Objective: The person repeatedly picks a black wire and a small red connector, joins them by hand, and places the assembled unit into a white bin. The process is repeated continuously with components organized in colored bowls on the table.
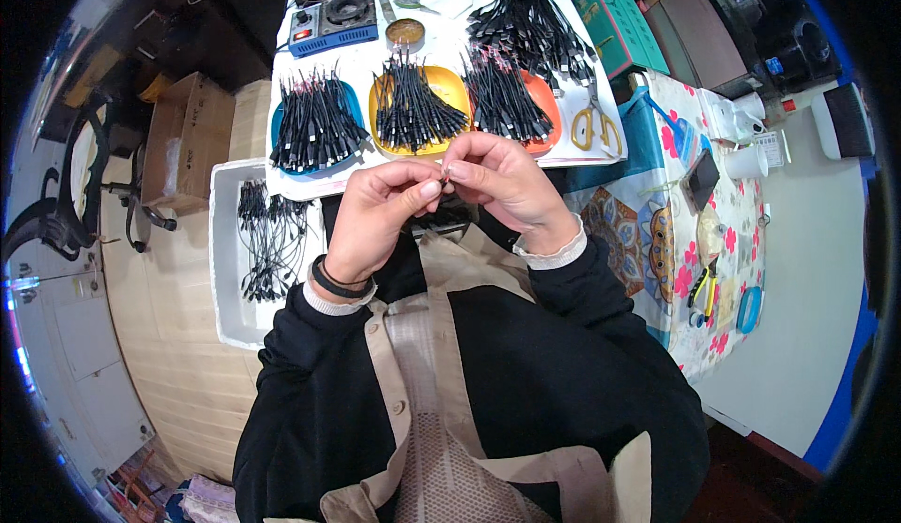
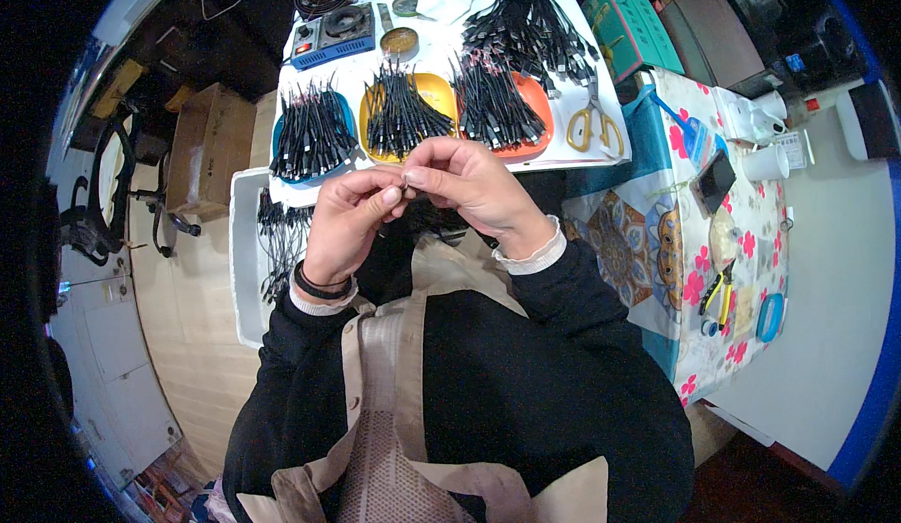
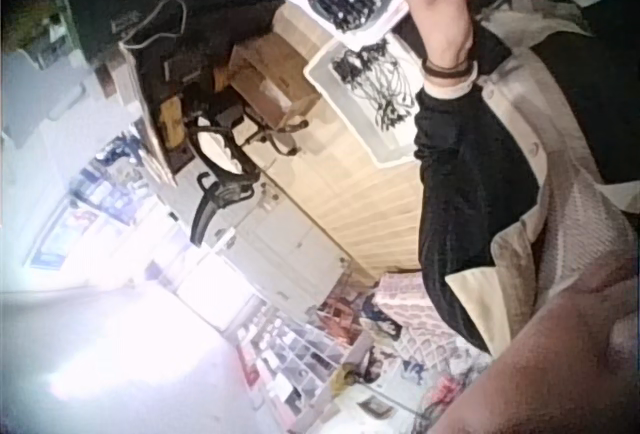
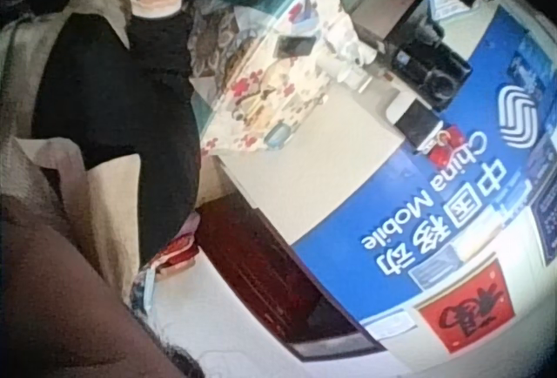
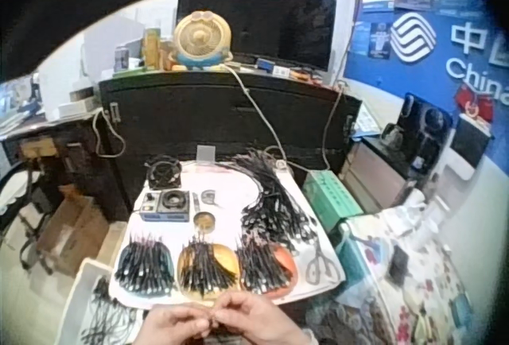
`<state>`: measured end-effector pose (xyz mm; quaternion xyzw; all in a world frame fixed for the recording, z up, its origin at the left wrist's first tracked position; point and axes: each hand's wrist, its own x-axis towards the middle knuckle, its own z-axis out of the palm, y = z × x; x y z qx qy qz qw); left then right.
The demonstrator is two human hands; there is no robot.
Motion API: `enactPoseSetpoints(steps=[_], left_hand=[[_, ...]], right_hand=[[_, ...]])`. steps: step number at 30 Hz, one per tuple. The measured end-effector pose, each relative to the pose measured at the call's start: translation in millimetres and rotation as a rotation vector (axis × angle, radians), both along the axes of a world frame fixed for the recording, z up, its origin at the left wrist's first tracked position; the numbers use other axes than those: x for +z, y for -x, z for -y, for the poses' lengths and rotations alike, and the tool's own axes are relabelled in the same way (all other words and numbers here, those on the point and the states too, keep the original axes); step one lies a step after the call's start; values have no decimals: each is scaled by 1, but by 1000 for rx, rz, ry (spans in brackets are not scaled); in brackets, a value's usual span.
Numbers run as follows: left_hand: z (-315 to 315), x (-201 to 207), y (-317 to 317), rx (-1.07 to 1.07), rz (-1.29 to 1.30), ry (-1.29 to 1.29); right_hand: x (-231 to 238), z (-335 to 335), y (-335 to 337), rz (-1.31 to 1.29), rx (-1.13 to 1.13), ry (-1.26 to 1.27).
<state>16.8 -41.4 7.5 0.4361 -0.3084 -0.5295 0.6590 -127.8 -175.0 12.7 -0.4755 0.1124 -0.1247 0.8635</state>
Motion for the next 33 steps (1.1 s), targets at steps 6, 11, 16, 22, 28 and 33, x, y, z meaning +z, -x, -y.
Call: enactPoseSetpoints(steps=[6,11,16,22,28,33], left_hand=[[3,10,5,21,389,-48],[13,8,10,98,421,34],[24,-5,7,121,203,4],[29,-17,10,160,126,-8],[24,-14,10,225,1,-13],[29,0,15,354,-92,101]], right_hand=[[-15,5,-1,-27,-24,-181],[-31,1,-1,-76,73,-323],[-53,107,15,-622,-901,1122],[-73,139,7,-879,-698,1391],[-46,122,4,-756,-867,1238],[-4,53,6,-369,-758,991]])
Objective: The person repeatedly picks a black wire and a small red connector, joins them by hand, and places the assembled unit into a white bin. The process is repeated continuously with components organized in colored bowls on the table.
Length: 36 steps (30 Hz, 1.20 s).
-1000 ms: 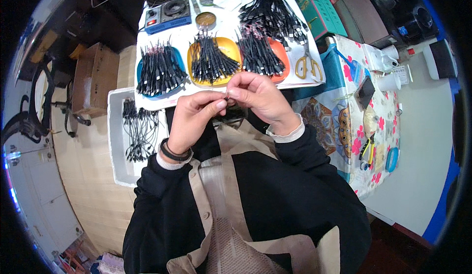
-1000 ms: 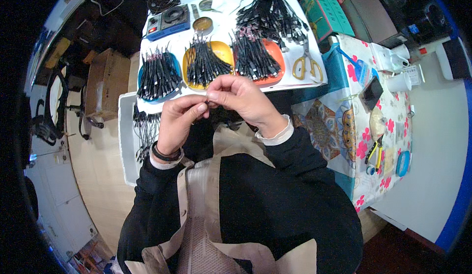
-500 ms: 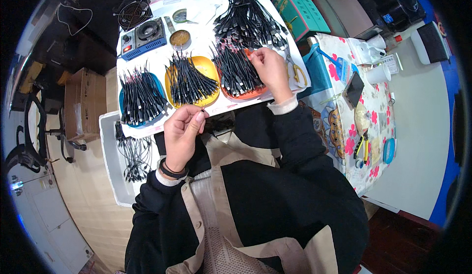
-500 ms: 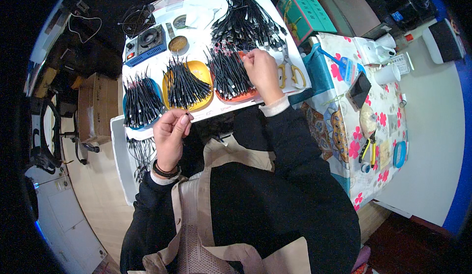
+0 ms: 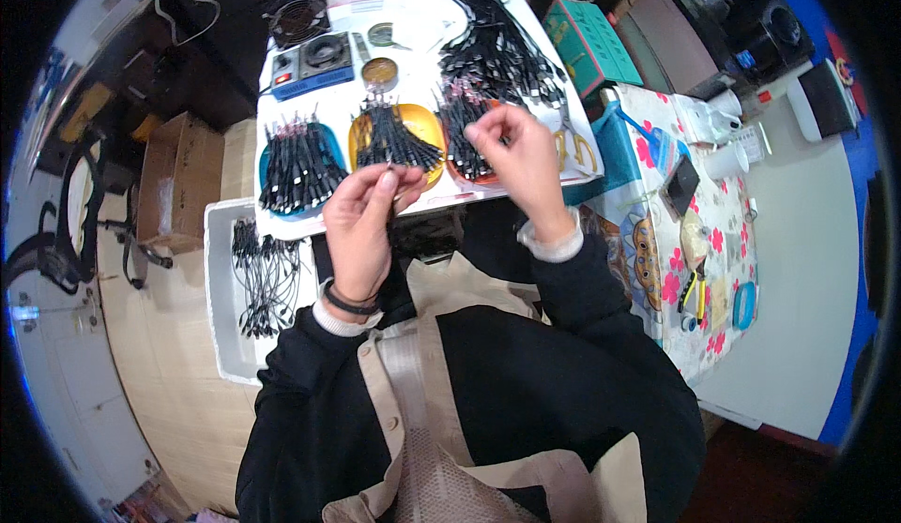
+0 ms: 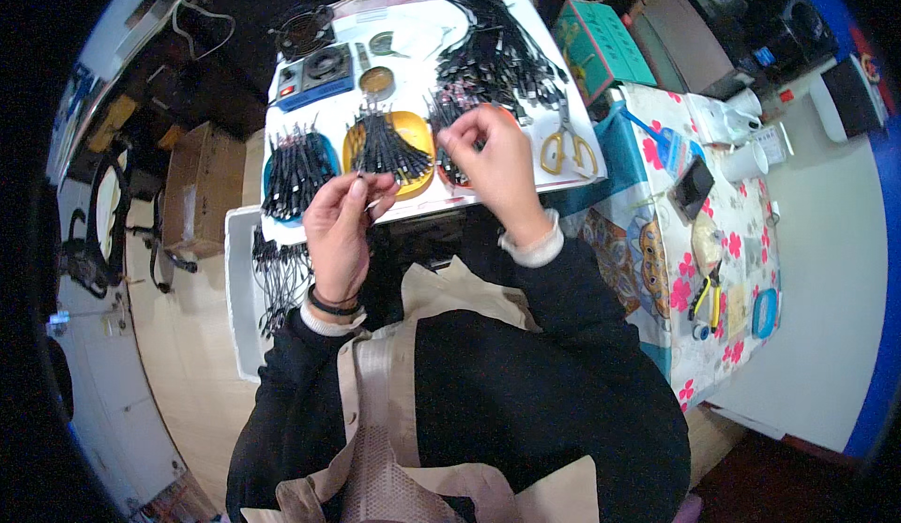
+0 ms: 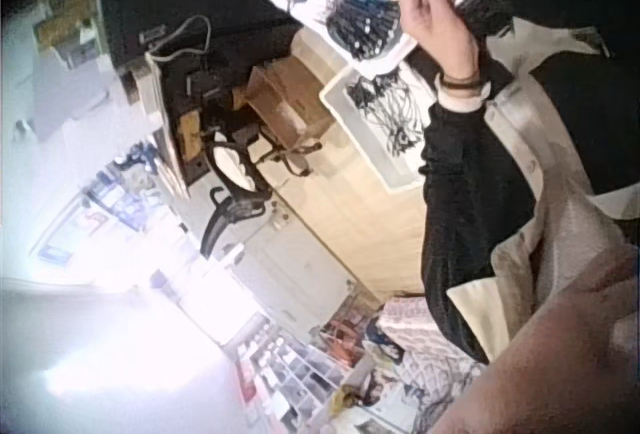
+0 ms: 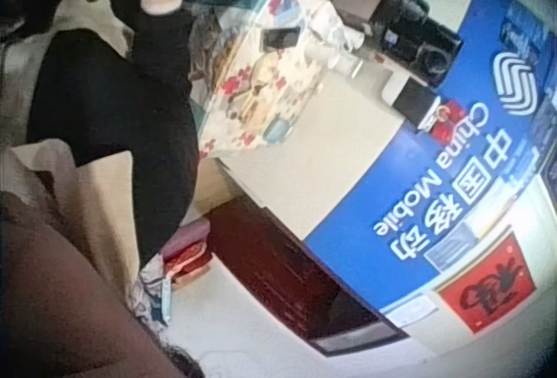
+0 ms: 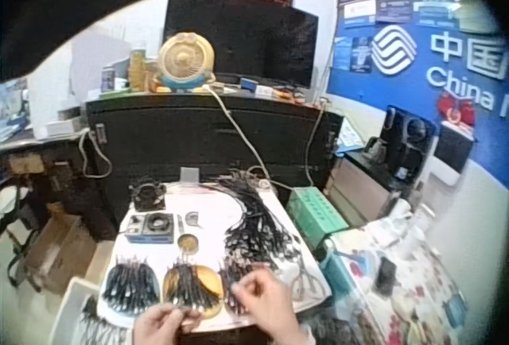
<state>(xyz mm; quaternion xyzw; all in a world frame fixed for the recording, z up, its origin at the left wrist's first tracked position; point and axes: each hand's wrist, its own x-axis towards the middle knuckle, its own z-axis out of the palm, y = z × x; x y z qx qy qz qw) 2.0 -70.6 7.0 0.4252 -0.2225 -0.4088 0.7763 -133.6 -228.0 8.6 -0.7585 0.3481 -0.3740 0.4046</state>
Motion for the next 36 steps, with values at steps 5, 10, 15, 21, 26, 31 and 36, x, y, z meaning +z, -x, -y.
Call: enactPoseSetpoints(steps=[5,10,15,21,26,31,36], left_hand=[[3,8,10,78,-16,117],[-13,12,15,17,-38,75],[-18,13,17,26,48,104],[-26,11,12,-123,164,55],[-26,10,15,-134,141,28],[-25,9,16,-139,106,55],[-25,6,11,-242,20,66]], right_hand=[[19,-83,-10,223,311,-425],[16,-103,-16,221,224,-444],[21,-102,-11,214,320,-297],[40,-77,-3,307,444,-427],[41,-76,-6,309,488,-527],[30,-72,-6,437,499,-647],[21,-67,-8,603,712,-1217]])
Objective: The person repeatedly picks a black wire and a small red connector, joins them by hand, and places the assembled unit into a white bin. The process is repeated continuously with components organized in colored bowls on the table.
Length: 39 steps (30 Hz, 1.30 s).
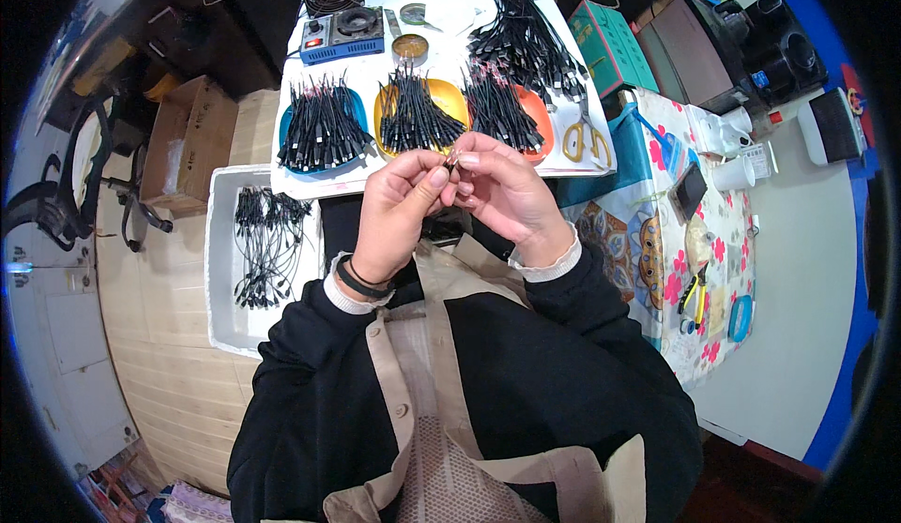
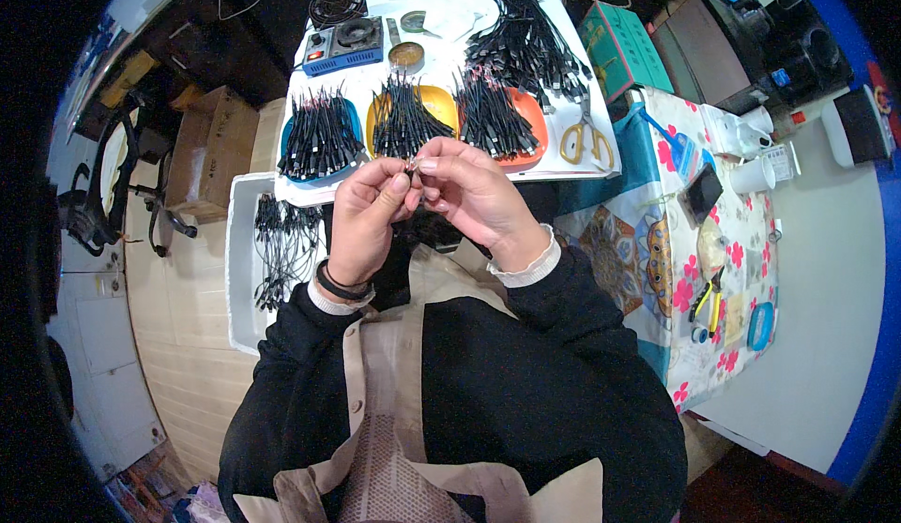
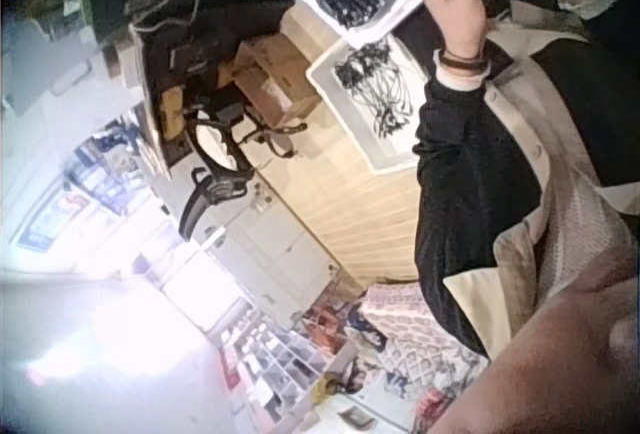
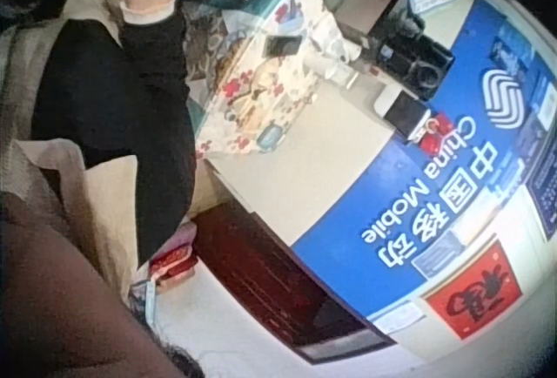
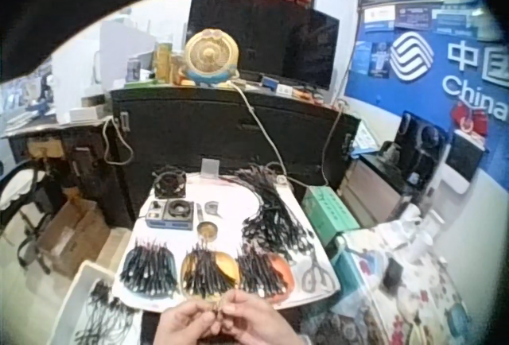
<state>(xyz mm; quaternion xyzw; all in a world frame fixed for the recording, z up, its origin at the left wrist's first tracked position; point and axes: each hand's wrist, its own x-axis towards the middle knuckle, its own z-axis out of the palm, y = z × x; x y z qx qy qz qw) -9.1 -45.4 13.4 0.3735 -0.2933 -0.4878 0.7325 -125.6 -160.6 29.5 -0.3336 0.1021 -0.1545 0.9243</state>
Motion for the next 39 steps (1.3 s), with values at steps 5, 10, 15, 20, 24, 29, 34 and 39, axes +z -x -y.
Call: enactPoseSetpoints(steps=[5,10,15,20,24,29,34,39], left_hand=[[5,-3,-10,-163,-39,-29],[8,-2,-14,-177,220,-187],[18,-13,-17,-110,426,-166],[32,-25,-24,-73,117,-175],[39,-26,-26,-70,80,-152],[37,-24,-28,-35,86,-181],[33,-25,-34,-19,54,-180],[31,-21,-33,-23,-44,-98]], right_hand=[[-4,11,6,-101,3,164],[-20,28,7,-61,89,56],[-39,25,3,147,230,-369],[-49,167,1,-390,-352,812],[-74,330,-18,-1026,-823,1514],[-106,413,-24,-1430,-638,1769],[-118,413,-22,-1415,-638,1685],[-66,382,-21,-1126,-757,1702]])
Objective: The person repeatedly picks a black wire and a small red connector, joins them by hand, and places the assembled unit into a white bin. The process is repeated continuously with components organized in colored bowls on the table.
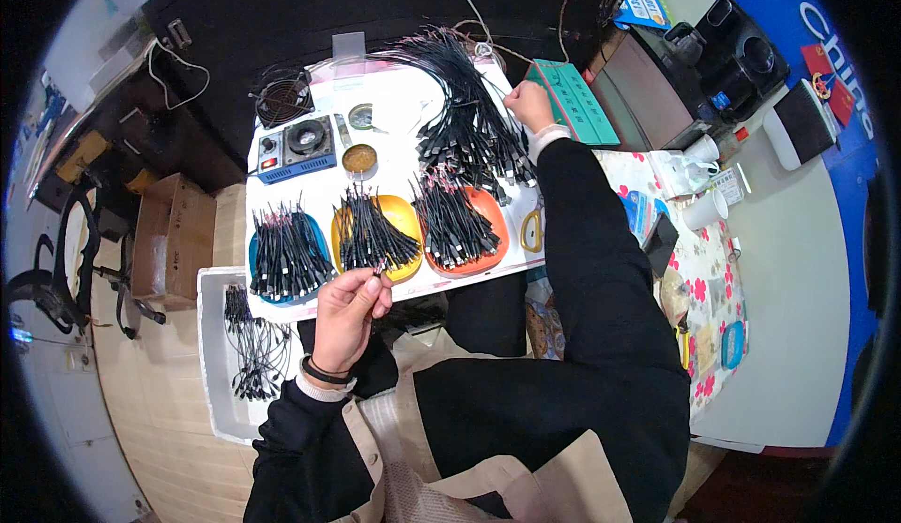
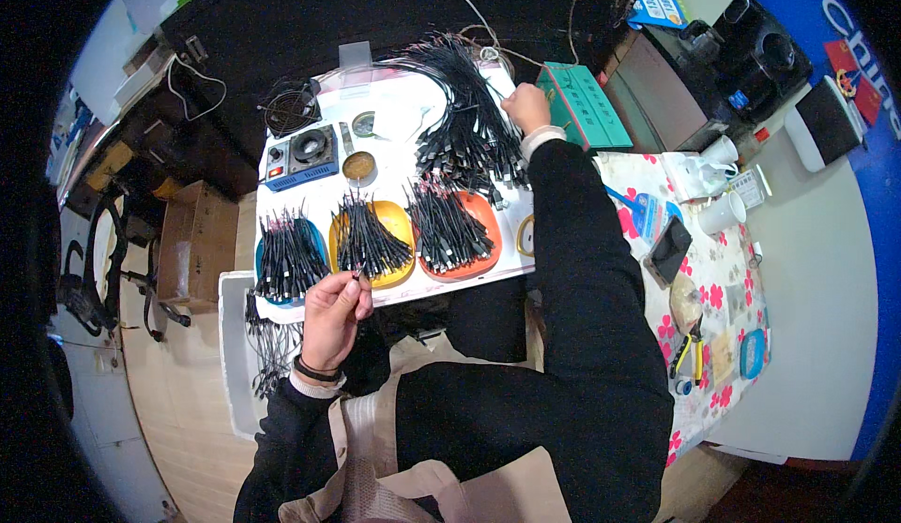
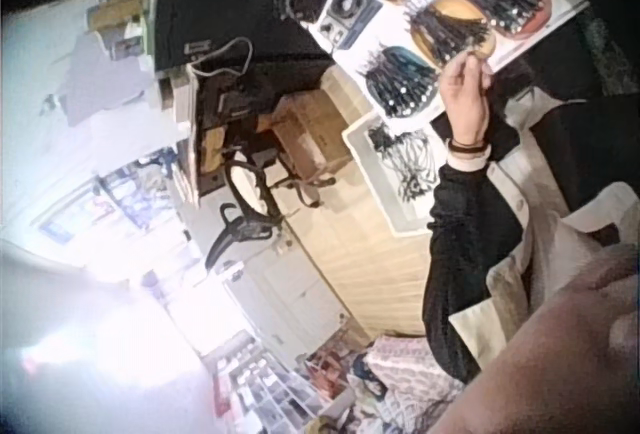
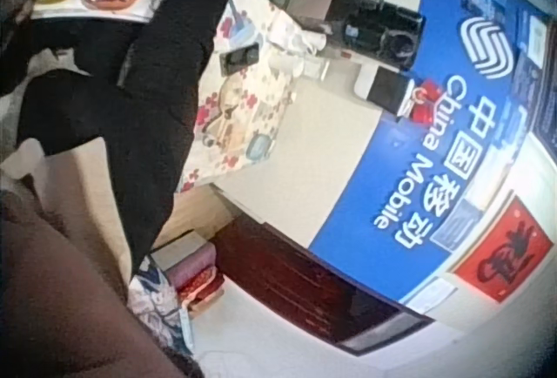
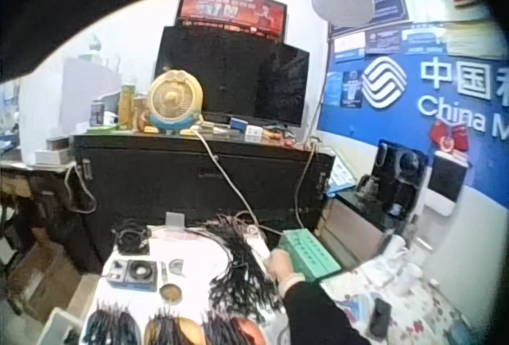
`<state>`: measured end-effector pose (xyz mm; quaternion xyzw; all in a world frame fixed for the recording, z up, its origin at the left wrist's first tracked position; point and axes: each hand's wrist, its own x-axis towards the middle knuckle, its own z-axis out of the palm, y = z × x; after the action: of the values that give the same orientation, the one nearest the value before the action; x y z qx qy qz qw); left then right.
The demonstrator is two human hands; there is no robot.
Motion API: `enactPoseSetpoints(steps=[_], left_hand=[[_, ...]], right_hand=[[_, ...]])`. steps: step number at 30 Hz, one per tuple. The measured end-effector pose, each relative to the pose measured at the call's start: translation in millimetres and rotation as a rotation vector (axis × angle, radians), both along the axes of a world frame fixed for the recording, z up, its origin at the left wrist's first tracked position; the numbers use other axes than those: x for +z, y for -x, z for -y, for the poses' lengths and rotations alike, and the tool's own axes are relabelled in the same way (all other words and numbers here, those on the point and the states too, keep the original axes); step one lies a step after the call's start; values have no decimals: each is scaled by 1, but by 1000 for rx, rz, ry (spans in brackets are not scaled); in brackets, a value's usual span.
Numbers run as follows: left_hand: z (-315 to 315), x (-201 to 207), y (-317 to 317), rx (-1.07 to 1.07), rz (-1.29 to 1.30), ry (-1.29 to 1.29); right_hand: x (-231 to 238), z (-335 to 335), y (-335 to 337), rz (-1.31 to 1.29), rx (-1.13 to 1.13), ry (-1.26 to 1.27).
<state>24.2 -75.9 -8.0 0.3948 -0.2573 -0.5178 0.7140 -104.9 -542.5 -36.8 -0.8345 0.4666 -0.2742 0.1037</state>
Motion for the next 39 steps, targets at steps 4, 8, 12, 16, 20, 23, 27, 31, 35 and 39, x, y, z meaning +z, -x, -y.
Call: enactPoseSetpoints(steps=[4,8,12,16,20,23,27,31,35,39], left_hand=[[-1,17,0,36,-74,-18],[18,33,1,-129,-57,75],[66,44,-5,-190,-202,33],[89,63,-28,-65,-186,127],[67,79,-40,155,96,255],[32,71,-25,189,199,269],[-6,54,-4,257,216,213],[-17,44,8,259,204,158],[-19,41,16,260,280,152],[-26,41,26,224,410,98]], right_hand=[[68,-65,-2,175,234,-274],[101,-165,8,415,377,-694],[95,-279,29,629,493,-916],[47,-385,47,741,551,-844],[-7,-426,46,490,535,-737],[-12,-424,49,252,626,-652],[36,-402,50,621,612,-729],[88,-392,44,926,702,-778],[104,-392,42,1009,602,-810],[100,-392,42,978,545,-714]])
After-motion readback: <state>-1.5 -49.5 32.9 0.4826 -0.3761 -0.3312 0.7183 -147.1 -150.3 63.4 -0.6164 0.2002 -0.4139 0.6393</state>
